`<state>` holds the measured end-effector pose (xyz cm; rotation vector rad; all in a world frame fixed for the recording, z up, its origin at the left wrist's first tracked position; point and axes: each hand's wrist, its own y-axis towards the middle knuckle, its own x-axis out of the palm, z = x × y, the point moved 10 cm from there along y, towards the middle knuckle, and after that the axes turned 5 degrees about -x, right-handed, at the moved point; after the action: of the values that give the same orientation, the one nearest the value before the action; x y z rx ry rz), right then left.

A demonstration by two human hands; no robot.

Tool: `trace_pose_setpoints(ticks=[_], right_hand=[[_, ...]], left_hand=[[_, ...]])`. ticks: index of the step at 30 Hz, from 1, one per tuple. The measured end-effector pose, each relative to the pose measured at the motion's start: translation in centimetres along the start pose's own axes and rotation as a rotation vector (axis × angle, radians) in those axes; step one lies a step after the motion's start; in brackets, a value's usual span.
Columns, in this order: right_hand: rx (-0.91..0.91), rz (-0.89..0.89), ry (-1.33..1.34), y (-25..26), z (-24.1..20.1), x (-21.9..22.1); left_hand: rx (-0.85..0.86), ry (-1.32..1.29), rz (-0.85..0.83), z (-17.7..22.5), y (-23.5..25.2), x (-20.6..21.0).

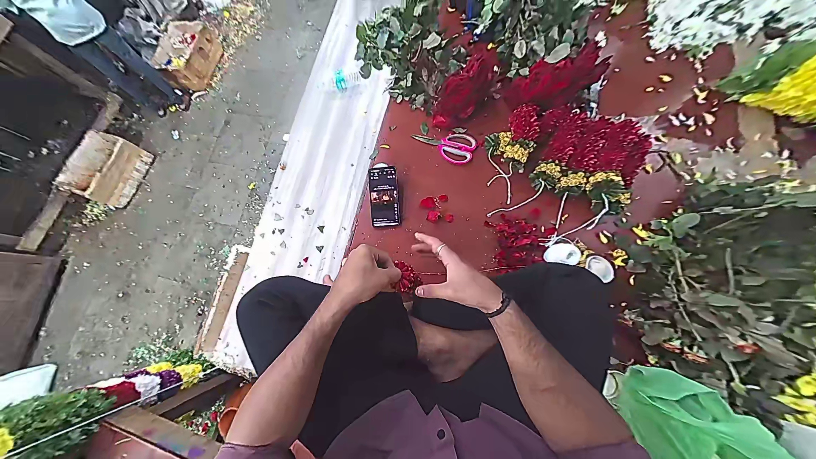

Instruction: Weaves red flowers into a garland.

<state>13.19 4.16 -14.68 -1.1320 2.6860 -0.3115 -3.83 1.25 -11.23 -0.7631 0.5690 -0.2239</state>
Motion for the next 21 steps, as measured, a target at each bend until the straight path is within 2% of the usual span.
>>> trace_pose_setpoints(ticks=[2, 6, 9, 12, 14, 16, 17, 19, 21], right_hand=[[-0.01, -0.001, 0.065, 0.3, 0.8, 0.6], [-0.126, 0.132, 0.083, 0.1, -0.7, -2.6], [-0.24, 0.075, 0.124, -0.8, -3.4, -3.1], [-0.351, 0.043, 0.161, -1.8, -6.3, -2.8], [-0.442, 0.115, 0.214, -2.3, -8.0, -3.9], [-0.468, 0.139, 0.268, -2.0, -8.2, -4.9], [-0.466, 0.111, 0.343, -1.7, -7.6, -4.9], [-0.379, 0.08, 0.517, -1.1, -5.9, -4.4], [-0.087, 0.219, 0.527, -2.0, -4.1, -4.1]], left_hand=[[-0.017, 0.026, 0.011, 0.2, 0.1, -0.8], [-0.053, 0.078, 0.061, 0.2, 0.1, -2.8], [-0.083, 0.172, 0.104, 1.0, 0.0, -3.7], [-0.067, 0.395, 0.122, 3.6, -0.7, -3.3], [-0.004, 0.606, -0.039, 6.7, -2.3, -0.9], [0.151, 0.679, -0.308, 10.3, -4.7, 2.6], [0.267, 0.62, -0.406, 12.3, -5.9, 4.0], [0.451, 0.408, -0.446, 16.3, -6.9, 4.7], [0.505, 0.232, -0.353, 18.6, -5.9, 4.2]])
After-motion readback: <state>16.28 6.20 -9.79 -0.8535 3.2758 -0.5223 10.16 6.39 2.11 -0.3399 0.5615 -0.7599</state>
